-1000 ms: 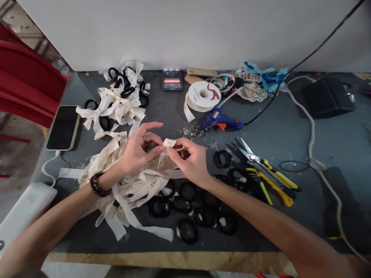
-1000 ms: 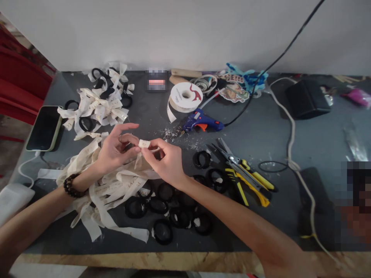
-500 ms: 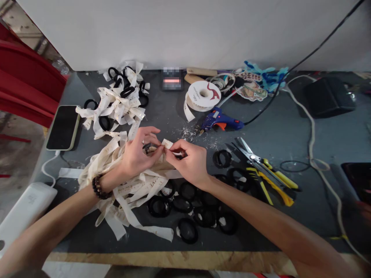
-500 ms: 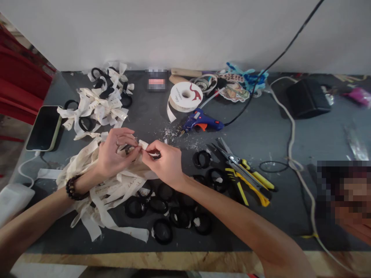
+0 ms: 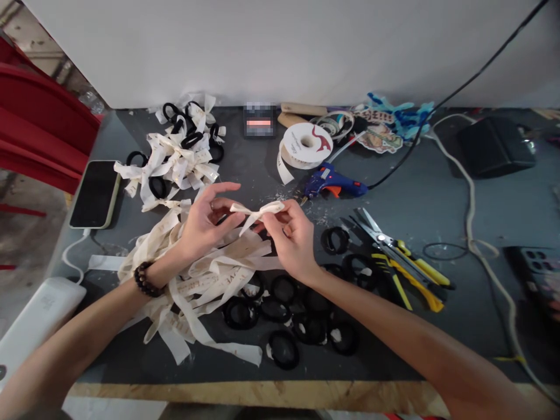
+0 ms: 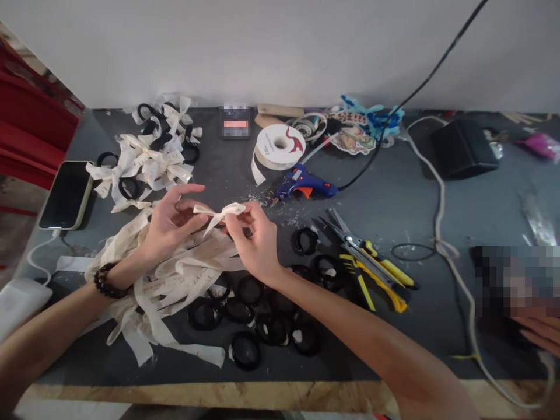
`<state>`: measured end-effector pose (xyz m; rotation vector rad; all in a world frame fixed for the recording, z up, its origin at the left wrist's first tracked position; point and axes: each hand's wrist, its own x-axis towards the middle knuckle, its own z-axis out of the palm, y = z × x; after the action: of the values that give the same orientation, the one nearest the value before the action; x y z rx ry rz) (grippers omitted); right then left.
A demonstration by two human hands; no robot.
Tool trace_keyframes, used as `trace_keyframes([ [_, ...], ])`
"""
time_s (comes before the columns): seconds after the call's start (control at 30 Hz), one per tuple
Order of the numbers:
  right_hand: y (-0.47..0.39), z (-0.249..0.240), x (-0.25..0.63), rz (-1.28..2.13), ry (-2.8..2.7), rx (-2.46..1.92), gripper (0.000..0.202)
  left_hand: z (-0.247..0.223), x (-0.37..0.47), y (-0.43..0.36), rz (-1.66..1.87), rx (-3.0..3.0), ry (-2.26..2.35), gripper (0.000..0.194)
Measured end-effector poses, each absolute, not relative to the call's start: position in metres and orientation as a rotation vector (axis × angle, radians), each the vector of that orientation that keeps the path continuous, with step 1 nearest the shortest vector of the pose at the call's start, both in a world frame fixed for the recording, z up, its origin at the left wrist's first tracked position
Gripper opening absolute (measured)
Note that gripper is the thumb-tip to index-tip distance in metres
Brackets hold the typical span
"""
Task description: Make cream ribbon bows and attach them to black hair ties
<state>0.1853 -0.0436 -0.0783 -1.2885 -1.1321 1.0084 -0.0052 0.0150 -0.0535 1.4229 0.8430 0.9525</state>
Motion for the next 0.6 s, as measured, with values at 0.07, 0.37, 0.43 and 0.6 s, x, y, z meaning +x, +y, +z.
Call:
trace_keyframes([
  [0.07, -0.045, -0.075, 0.186, 1.000, -1.181, -1.315, 0.016, -0.054, -0.006, 0.015, 0.973, 1.430, 0.855, 0.042],
  [0.37, -0.044, -0.069, 0.187, 0.745, -1.335, -1.261, 0.026, -0.060, -0.009, 0.016, 0.911, 1.636, 0.833, 0.029],
  [0.43, -0.043, -0.068, 0.188, 0.612, -1.424, -1.285, 0.017, -0.060, -0.009, 0.016, 0.899, 1.657, 0.847, 0.022],
  [0.6, -0.043, -0.066, 0.189, 0.567, -1.536, -1.238, 0.003, -0.055, -0.008, 0.014, 0.850, 1.675, 0.873, 0.023],
])
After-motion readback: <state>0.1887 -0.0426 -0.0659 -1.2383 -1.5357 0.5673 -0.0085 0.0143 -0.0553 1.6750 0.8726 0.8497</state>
